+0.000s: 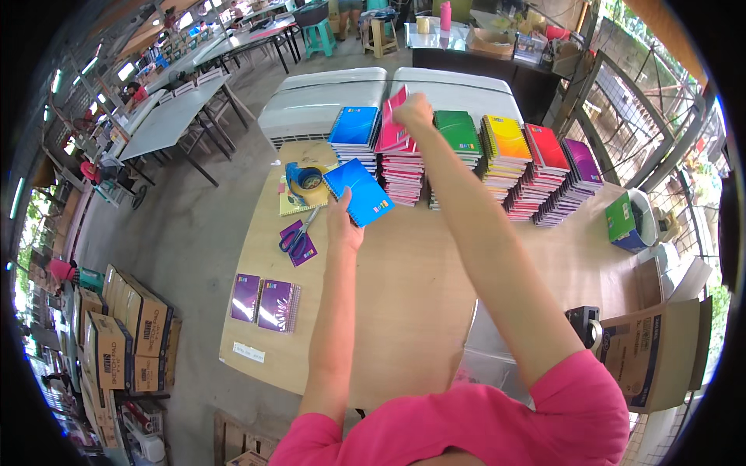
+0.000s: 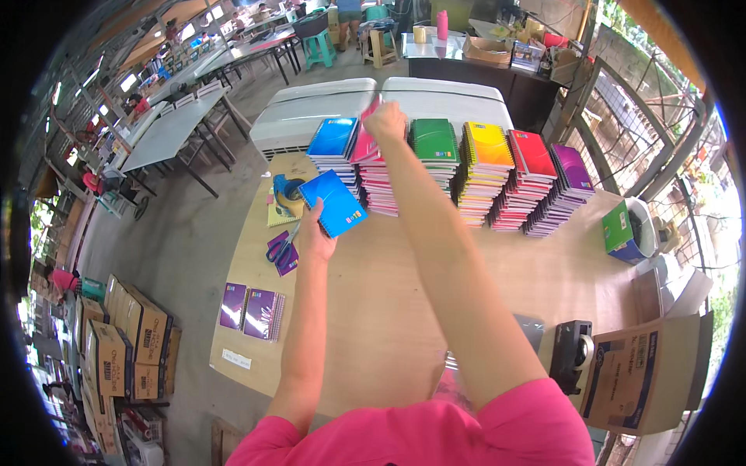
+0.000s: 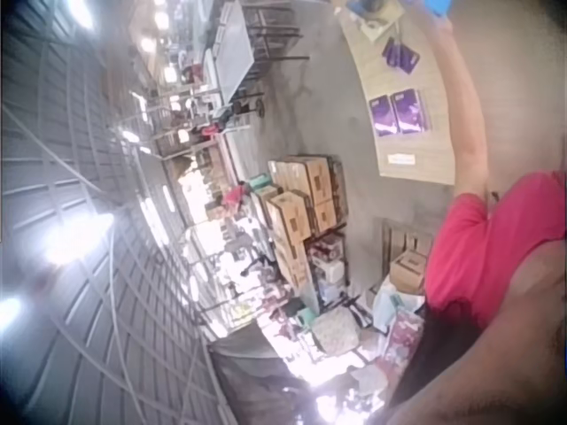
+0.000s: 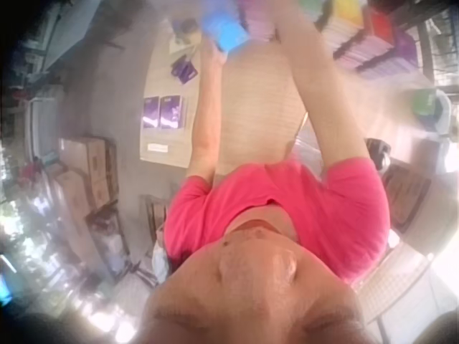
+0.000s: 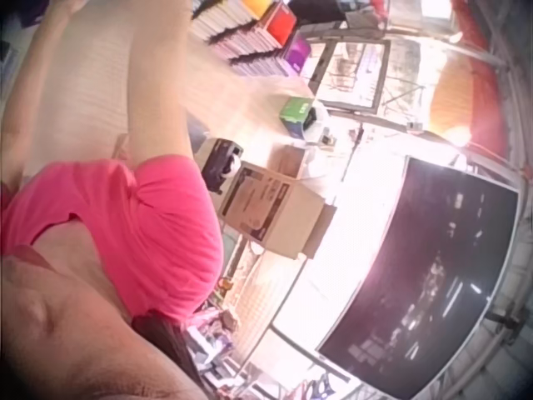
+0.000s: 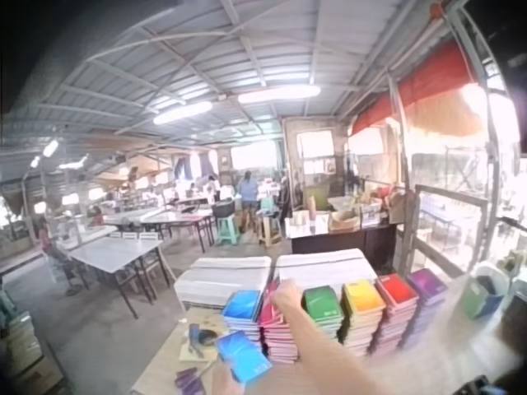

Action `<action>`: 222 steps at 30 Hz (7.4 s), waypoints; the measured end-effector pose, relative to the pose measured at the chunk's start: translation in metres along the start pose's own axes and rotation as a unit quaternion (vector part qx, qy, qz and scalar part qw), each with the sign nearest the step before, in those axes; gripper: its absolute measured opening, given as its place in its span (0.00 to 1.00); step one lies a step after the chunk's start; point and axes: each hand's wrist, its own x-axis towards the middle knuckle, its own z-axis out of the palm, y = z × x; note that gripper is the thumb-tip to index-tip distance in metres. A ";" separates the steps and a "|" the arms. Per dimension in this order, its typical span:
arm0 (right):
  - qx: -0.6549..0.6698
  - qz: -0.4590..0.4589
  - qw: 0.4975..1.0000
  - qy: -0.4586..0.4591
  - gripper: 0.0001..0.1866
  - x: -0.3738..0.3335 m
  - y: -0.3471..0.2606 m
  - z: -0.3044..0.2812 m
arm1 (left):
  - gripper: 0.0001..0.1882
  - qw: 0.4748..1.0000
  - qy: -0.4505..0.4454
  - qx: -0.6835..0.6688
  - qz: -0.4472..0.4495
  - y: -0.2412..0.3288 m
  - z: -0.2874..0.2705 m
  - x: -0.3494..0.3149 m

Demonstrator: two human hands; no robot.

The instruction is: The person packages notebooks by selecting items from stacks, placing them into a plastic sleeve, and sealing the sleeve with adhesive tape.

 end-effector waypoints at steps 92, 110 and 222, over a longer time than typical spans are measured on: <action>-0.063 -0.342 0.933 0.094 0.15 -0.192 0.271 -0.225 | 0.22 0.911 -0.144 -0.144 -0.360 -0.176 0.126 -0.108; 0.152 0.008 0.959 0.238 0.20 -0.081 0.334 -0.375 | 0.23 0.936 -0.115 -0.050 -0.328 -0.181 0.132 -0.155; 0.032 -0.026 0.995 0.087 0.19 -0.412 0.480 -0.207 | 0.24 0.613 -0.475 0.628 0.068 -0.213 -0.011 -0.375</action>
